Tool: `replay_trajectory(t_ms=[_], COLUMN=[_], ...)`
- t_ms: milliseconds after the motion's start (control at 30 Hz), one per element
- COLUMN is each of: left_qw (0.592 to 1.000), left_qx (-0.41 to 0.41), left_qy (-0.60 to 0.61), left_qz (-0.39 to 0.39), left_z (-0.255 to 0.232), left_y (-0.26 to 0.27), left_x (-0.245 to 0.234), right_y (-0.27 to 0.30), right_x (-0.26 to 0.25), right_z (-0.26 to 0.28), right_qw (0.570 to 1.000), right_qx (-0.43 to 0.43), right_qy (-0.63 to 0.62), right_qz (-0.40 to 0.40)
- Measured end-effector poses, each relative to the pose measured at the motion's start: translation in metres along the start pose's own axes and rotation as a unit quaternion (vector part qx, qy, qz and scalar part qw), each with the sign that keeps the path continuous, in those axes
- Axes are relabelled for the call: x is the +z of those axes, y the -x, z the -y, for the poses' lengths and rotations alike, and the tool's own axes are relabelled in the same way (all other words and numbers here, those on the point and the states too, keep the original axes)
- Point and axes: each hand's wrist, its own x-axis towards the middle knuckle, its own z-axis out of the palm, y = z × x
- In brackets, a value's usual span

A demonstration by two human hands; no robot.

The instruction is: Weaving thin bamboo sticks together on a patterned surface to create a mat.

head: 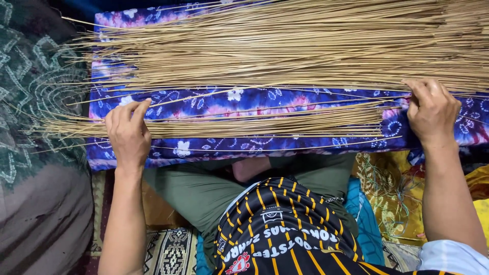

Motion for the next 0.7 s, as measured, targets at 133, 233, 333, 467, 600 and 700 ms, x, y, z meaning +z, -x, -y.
replay_trajectory(t_ms=[133,233,333,467,600,700], left_qw=[1.000,0.999,0.999,1.000,0.999,0.999], left_qx=[-0.004,-0.021,-0.021,-0.015,-0.037,-0.033], left_qy=[0.008,0.032,0.030,0.013,0.002,0.010], left_qz=[0.005,-0.004,-0.011,-0.008,-0.015,-0.022], left_z=[-0.005,-0.005,-0.006,-0.007,0.003,0.004], left_y=[-0.002,-0.005,-0.008,-0.007,0.000,0.003], left_x=[0.000,0.000,0.001,0.005,0.006,0.005], right_y=[0.003,0.004,-0.003,-0.011,-0.001,0.005], right_x=[0.011,0.015,0.011,0.000,0.019,0.021], right_z=[-0.003,-0.001,0.009,0.020,0.002,0.002], right_qw=[1.000,0.999,0.999,0.999,0.999,0.997], right_qx=[0.006,0.013,-0.002,-0.015,0.008,0.013], right_qy=[0.009,-0.037,-0.026,-0.037,-0.025,-0.050], right_qz=[-0.002,0.023,0.036,0.025,0.037,0.059])
